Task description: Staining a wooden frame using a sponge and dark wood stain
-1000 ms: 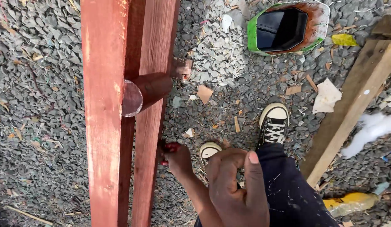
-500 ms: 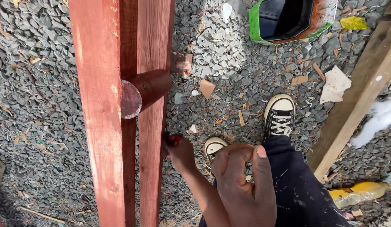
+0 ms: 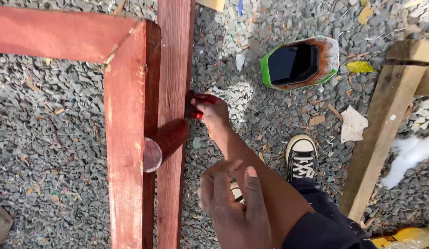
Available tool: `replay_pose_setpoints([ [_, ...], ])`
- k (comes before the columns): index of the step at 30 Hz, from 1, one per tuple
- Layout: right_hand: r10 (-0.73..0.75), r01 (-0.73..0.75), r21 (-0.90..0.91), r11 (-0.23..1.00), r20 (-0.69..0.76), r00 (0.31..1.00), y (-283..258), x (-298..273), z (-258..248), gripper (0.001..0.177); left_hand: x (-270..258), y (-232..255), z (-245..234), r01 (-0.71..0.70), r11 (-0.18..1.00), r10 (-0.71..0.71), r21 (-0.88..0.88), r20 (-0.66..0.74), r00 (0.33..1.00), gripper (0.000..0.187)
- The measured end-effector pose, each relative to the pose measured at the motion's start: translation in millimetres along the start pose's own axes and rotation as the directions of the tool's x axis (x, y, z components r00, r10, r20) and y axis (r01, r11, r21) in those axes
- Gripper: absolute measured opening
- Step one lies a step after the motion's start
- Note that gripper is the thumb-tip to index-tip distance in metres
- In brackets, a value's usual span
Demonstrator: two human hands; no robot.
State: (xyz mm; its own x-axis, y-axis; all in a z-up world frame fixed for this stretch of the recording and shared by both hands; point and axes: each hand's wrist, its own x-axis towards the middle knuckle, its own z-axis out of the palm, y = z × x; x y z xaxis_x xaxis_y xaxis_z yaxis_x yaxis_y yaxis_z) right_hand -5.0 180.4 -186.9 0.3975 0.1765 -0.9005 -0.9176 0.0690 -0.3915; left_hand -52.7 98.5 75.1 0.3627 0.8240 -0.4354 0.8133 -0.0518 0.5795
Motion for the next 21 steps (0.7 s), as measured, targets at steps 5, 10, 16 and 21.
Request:
replay_pose_setpoints([
  [5, -0.199, 0.202, -0.058, 0.978, 0.059, 0.978, -43.8, 21.5, 16.2, 0.024, -6.2, 2.5, 13.0, 0.008, 0.997, -0.006, 0.075, -0.017, 1.0, 0.027],
  [10, -0.065, 0.063, 0.016, 0.998, 0.248, 0.967, 52.9, -36.5, -36.3, 0.015, -27.4, 11.2, 45.2, 0.003, 0.999, -0.004, 0.048, 0.025, 1.0, 0.026],
  [16, -0.247, 0.247, 0.033, 0.969, 0.233, 0.941, 17.7, -56.4, -120.3, 0.022, -45.1, 27.8, 64.3, -0.028, 0.998, 0.032, -0.051, 0.072, 0.997, 0.024],
  [21, -0.372, 0.341, -0.327, 0.882, -0.037, 0.927, -112.1, -41.3, -200.1, 0.043, -64.3, 32.6, 97.7, 0.096, 0.992, -0.065, -0.087, 0.312, 0.948, 0.03],
])
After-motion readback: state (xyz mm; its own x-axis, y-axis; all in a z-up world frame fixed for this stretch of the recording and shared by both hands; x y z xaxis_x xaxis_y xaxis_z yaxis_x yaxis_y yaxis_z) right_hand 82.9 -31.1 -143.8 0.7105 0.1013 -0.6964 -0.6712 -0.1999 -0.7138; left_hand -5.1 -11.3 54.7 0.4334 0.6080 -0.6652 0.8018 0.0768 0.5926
